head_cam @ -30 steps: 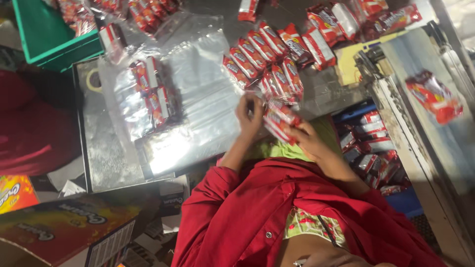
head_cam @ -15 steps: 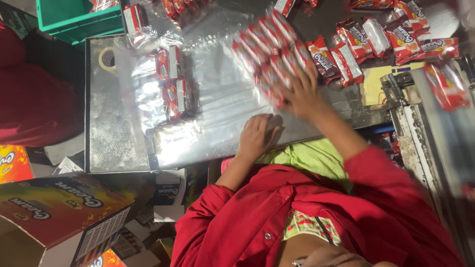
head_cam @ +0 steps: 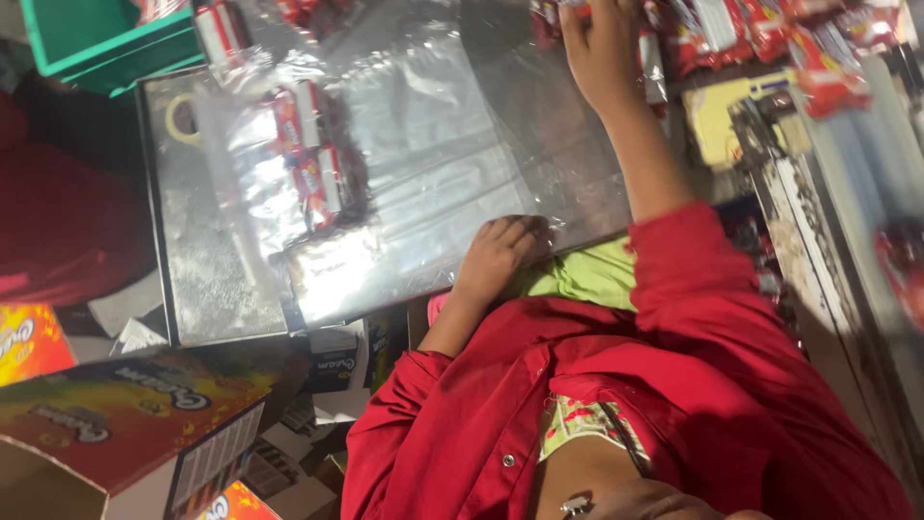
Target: The person places small red snack packets into clear plastic bags on a metal table. They then move the filled bags to the side. The process is repeated continuously.
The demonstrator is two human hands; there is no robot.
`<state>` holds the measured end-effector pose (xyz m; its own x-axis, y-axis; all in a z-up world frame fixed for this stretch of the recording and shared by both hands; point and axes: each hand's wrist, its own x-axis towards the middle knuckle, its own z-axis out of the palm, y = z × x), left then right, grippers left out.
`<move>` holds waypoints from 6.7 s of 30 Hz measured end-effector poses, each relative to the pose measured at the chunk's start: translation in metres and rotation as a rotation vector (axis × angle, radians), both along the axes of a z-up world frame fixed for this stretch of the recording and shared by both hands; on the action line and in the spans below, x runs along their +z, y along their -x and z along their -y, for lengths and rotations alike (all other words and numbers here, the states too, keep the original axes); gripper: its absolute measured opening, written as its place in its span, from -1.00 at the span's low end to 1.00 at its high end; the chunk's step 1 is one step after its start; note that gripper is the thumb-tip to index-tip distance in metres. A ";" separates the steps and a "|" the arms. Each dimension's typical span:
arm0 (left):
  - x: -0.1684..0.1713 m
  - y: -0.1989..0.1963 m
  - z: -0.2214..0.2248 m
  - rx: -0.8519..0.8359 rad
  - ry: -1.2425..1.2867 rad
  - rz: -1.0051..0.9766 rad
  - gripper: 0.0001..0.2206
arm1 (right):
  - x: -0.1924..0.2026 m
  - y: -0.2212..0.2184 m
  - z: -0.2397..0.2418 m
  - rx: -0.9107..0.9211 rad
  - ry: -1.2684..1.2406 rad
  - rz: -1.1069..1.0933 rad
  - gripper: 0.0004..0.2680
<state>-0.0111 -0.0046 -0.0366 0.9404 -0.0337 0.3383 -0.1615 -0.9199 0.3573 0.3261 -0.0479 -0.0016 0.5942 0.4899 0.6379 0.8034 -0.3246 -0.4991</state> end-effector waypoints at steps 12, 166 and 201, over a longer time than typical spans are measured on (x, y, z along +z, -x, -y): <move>0.029 -0.038 0.005 0.125 -0.090 0.127 -0.71 | 0.107 0.118 0.284 -0.334 0.256 -0.128 -0.76; 0.005 -0.077 -0.006 0.394 0.691 0.323 -0.81 | 0.094 0.099 0.342 -0.151 0.321 -0.455 -0.38; -0.001 -0.081 -0.015 0.217 0.160 0.014 -0.82 | 0.074 0.023 0.271 -0.530 0.406 0.288 -0.66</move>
<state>0.0696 0.0101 -0.0371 0.9148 0.2234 0.3365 0.0276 -0.8658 0.4997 0.3032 -0.3189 0.0729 0.6534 0.4139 0.6338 0.5679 -0.8216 -0.0489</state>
